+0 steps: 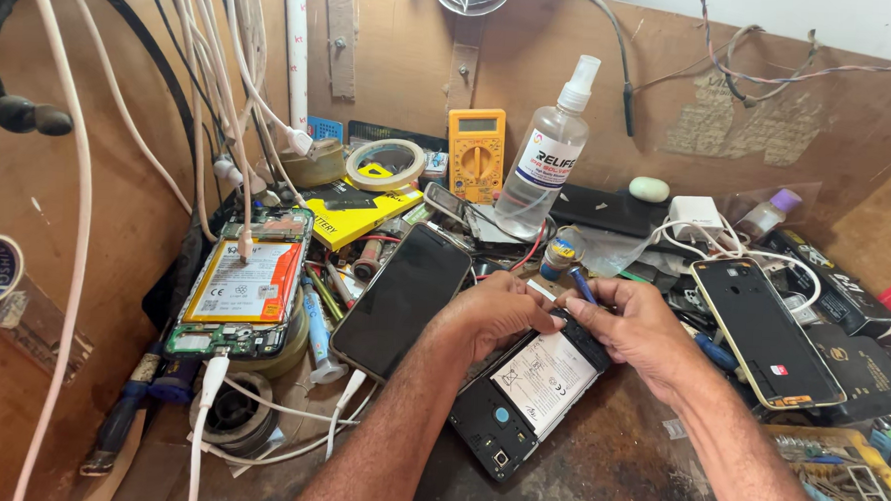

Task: The person pries open the back cover of a smartphone on a cluttered workbench using a blue pry tool, working around the battery area. They then handle a small internal component with both hands, power the phone on, and tap and swipe on its screen to test it.

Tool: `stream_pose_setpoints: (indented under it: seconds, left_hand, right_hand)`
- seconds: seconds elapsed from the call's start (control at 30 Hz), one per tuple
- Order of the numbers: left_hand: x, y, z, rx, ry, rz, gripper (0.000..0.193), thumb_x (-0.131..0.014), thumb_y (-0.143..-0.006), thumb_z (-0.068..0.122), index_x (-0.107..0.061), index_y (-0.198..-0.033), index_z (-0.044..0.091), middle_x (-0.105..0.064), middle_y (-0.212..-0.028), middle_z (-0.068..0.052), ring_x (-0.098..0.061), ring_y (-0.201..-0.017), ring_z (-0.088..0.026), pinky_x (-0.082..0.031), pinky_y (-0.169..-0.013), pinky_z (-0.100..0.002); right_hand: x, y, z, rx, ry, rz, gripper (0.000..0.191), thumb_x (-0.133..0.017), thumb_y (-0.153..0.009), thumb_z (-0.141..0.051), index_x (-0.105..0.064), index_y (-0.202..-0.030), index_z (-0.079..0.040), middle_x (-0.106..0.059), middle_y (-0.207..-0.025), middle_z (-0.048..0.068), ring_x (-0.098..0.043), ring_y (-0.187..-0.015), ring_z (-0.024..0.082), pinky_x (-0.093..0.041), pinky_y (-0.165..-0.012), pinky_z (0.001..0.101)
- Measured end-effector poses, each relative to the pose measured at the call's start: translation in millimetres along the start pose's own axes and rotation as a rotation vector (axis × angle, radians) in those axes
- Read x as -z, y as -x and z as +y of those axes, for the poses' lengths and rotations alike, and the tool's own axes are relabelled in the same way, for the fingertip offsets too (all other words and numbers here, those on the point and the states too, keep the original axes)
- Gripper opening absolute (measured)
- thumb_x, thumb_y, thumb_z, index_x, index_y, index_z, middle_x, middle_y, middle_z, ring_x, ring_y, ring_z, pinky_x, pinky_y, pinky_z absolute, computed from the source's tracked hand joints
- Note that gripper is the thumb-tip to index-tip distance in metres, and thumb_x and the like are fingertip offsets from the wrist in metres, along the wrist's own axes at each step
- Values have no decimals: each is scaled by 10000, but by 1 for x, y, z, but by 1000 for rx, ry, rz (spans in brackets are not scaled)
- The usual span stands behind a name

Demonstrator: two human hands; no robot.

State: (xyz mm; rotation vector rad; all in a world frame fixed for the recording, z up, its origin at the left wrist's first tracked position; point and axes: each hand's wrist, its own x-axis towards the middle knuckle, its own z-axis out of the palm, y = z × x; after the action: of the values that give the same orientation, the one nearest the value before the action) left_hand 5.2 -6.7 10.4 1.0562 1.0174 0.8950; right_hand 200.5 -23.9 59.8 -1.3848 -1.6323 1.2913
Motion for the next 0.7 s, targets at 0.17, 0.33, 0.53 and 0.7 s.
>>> stream_pose_setpoints:
  seconds: [0.17,0.33,0.53,0.7]
  left_hand:
    - [0,0,0,-8,2,-13,333,-839,-710,28,-686,-1003,-12,-717,-886,-87,-682,-781,-157,-537,-642,-297]
    - [1,0,0,-9,14,-26,323,-828,-706,21,-699,-998,-22,-727,-875,-90,-692,-772,-157,-545,-636,-293]
    - [1,2,1,-9,5,-22,295,-831,-713,9,-703,-978,-15,-722,-878,-88,-684,-777,-160,-532,-633,-299]
    - [0,1,1,-8,18,-31,301,-823,-708,11,-711,-985,-25,-732,-884,-98,-704,-786,-168,-563,-646,-298]
  right_hand:
    - [-1,-1,-1,-61,-11,30,309,-750,-902,-304,-763,-1094,-62,-565,-682,-37,-403,-528,42,-262,-448,228]
    - [-8,-2,-4,-2,65,51,318,-743,-891,-298,-759,-1021,-9,-713,-767,10,-590,-613,58,-434,-484,247]
    - [-8,-1,-3,13,108,80,315,-759,-883,-291,-777,-1033,-15,-712,-800,31,-560,-643,77,-404,-514,268]
    - [-7,-4,2,63,116,65,332,-760,-875,-291,-772,-1044,-6,-739,-829,23,-594,-679,62,-452,-556,249]
